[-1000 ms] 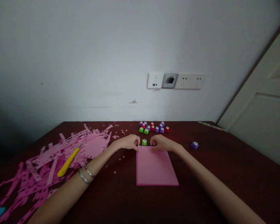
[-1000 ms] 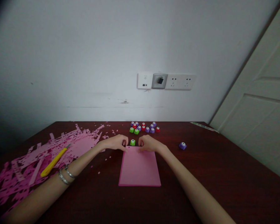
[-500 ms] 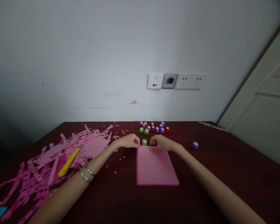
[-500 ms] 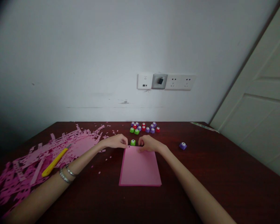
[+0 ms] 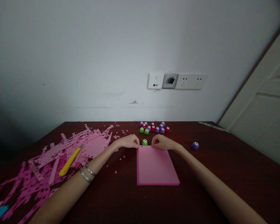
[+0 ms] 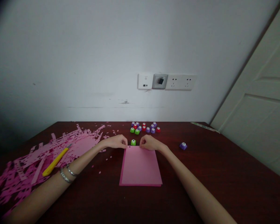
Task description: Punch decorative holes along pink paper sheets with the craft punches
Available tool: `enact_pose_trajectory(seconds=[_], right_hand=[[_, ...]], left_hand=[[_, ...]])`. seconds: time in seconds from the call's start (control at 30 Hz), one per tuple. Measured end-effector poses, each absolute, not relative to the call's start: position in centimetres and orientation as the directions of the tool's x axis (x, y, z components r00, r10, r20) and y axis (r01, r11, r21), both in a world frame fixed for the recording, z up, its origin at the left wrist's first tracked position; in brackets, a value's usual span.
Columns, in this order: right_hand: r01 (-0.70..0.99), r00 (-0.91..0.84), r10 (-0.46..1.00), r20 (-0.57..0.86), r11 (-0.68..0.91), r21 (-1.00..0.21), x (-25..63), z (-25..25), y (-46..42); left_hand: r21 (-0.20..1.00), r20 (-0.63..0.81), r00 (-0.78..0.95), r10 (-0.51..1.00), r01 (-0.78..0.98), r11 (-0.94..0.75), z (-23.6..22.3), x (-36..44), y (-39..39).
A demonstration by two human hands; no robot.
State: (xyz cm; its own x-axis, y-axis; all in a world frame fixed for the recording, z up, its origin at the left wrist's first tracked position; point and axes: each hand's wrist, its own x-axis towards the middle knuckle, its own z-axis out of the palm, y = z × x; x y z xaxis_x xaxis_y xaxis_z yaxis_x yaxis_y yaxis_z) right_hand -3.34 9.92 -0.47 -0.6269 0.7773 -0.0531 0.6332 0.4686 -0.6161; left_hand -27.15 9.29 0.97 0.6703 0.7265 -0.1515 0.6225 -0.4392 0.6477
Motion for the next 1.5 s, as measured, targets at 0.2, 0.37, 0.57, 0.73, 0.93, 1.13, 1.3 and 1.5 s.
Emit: enact_pose_trajectory(seconds=[0.2,0.37,0.57,0.73,0.93,1.13,1.3,1.5], right_hand=[[0.649,-0.610,0.792,-0.033,0.475,-0.595,-3.79,-0.40,9.63],[0.661,-0.592,0.806,-0.024,0.468,-0.586,-3.97,-0.37,9.49],[0.659,-0.602,0.798,-0.023,0.481,-0.578,-3.94,-0.20,9.40],[0.654,-0.602,0.798,-0.026,0.475,-0.589,-3.82,-0.30,9.51],[0.647,-0.606,0.795,0.000,0.494,-0.581,-3.69,-0.64,9.79],[0.648,-0.596,0.803,0.017,0.493,-0.580,-3.69,-0.81,9.88],[0.636,-0.608,0.793,0.038,0.515,-0.575,-3.77,-0.97,9.95],[0.641,-0.584,0.809,0.058,0.504,-0.579,-3.77,-1.17,10.10]], left_hand=[[0.621,-0.146,0.611,0.778,0.669,-0.409,0.75,-26.92,9.34],[0.601,-0.141,0.583,0.800,0.692,-0.399,0.61,-26.84,9.28],[0.612,-0.119,0.590,0.799,0.677,-0.409,0.67,-26.85,9.17],[0.615,-0.112,0.605,0.789,0.665,-0.423,0.71,-26.96,9.20],[0.613,-0.104,0.593,0.799,0.670,-0.418,0.69,-26.85,9.17],[0.608,-0.084,0.574,0.815,0.677,-0.414,0.56,-26.73,9.17],[0.598,-0.077,0.541,0.837,0.697,-0.396,0.65,-26.59,9.10],[0.598,-0.062,0.527,0.848,0.700,-0.391,0.80,-26.49,9.00]])
